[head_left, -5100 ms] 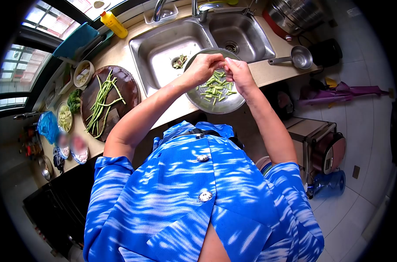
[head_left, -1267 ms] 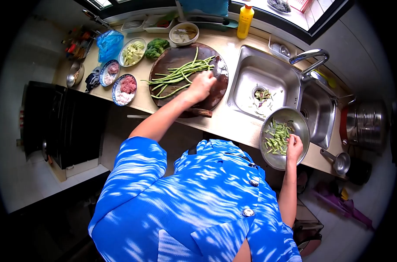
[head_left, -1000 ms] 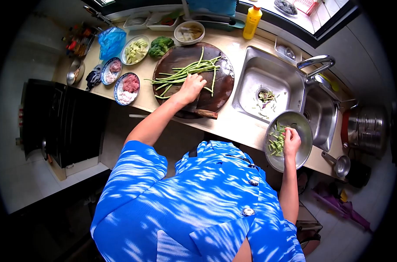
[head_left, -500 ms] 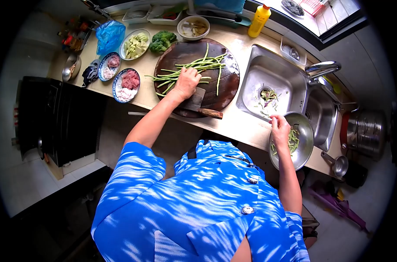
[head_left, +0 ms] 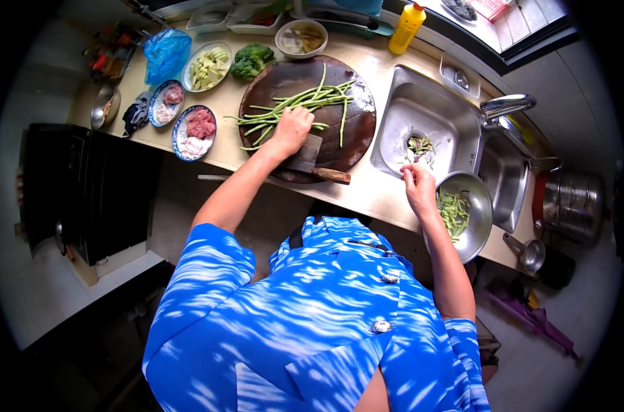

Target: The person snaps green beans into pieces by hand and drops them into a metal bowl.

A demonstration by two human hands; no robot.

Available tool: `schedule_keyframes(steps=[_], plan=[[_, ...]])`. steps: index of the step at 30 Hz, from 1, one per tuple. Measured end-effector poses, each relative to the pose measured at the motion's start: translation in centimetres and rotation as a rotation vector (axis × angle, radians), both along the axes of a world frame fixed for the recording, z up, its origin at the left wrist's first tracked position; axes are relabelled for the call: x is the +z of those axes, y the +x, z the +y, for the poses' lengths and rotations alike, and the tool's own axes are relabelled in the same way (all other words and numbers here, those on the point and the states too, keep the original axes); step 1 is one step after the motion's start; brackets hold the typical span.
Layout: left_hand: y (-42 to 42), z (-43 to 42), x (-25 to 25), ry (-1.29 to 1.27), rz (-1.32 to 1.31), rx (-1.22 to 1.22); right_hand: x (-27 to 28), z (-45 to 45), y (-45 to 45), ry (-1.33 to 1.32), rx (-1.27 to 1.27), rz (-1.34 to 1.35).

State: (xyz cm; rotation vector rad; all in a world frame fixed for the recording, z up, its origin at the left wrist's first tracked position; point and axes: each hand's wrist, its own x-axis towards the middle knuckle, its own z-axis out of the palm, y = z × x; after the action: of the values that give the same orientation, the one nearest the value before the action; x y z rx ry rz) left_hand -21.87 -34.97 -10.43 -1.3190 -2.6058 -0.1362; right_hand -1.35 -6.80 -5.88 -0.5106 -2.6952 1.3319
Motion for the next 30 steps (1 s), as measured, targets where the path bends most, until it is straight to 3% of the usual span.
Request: schedule_keyframes(steps=[2, 6, 10, 14, 18, 24, 30], plan=[[-0.5, -0.3, 0.4, 0.030, -0.001, -0.003, 0.3, 0.0, -0.2, -0.008, -0.016, 0.018], [-0.7, 0.6, 4.4, 0.499, -0.094, -0.071, 1.8, -0.1, -1.0, -0.162, -0.052, 0.032], [-0.6, 2.9, 10.3, 0.523, -0.128, -0.111, 5.0, -0.8, -2.6, -0.251, -0.048, 0.111], [0.3, 7.3, 14.2, 0.681, -0.390, -0.237, 8.0, -1.1, -3.9, -0.344, -0.097, 0.320], [3.2, 12.2, 15.9, 0.614, -0.748, -0.278, 12.0, -0.4, -3.5, -0.067, -0.102, 0.488], [7.4, 19.0, 15.8, 0.451, -1.145, -0.328, 11.9, 2.9, 0.4, 0.425, -0.037, 0.575], [10.2, 24.4, 14.4, 0.321, -1.359, -0.371, 11.4, 6.3, 5.6, 0.470, -0.091, 0.470]])
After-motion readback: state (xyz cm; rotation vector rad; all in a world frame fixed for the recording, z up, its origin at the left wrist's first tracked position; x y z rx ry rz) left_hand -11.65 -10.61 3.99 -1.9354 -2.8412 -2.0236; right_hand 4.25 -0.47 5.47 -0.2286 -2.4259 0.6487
